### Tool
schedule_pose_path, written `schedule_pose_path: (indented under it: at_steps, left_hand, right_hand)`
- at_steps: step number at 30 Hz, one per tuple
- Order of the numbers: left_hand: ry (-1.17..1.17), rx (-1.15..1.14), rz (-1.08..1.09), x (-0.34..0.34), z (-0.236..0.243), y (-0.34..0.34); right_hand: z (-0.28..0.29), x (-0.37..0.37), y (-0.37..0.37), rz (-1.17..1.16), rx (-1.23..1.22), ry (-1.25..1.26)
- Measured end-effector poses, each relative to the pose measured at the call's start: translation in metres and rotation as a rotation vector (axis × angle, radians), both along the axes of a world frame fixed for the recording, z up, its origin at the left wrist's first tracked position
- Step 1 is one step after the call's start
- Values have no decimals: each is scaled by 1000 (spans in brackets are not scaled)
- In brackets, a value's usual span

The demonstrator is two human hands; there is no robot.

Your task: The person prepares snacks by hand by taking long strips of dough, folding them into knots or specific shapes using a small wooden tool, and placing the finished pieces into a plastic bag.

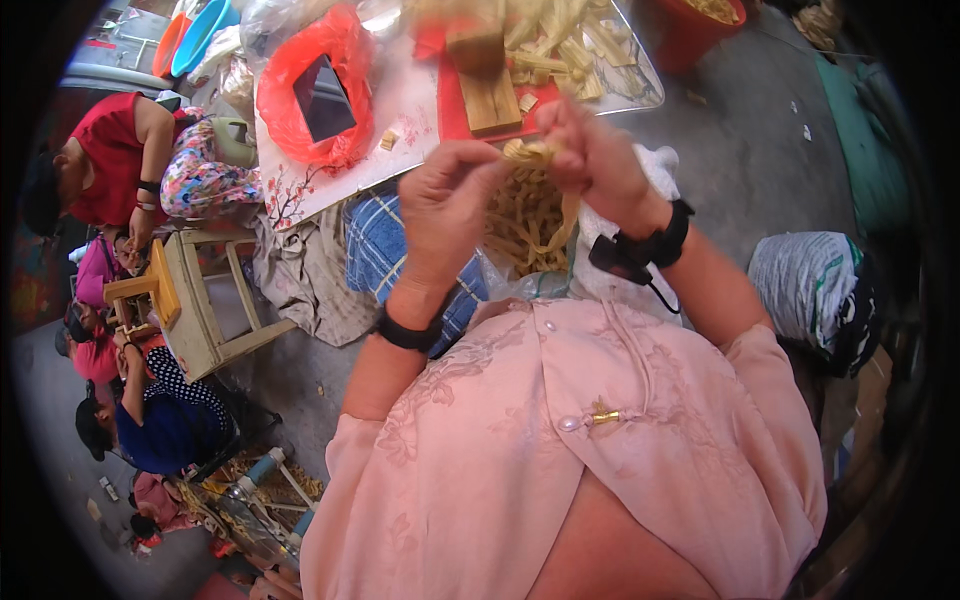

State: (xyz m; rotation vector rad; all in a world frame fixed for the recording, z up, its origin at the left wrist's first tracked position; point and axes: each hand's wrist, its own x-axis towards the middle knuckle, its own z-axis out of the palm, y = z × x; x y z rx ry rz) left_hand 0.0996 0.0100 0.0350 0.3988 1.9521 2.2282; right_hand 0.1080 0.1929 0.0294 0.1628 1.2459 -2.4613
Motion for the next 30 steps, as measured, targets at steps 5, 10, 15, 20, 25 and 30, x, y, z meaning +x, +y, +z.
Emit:
schedule_pose_path:
  at_steps: [5,10,15,20,25,30]
  left_hand:
    - [240,-214,52,-22,-6,-19]
    - [828,-662,172,-21,10,-5]
    - [332,-734,-157,-10,-1,-6]
    - [-383,-39,-313,-18,-3,-16]
    - [-483,186,-311,-21,-3,-21]
    - [-140,-74,-299,-21,-4,-21]
  right_hand:
    - [-1,-10,7,-45,-49,8]
    - [-3,-9,-12,-33,303,202]
    - [-26,-5,-18,54,211,232]
    - [-17,-6,-3,171,403,190]
    - [-13,-10,1,147,438,229]
    - [-8,-7,-2,258,432,273]
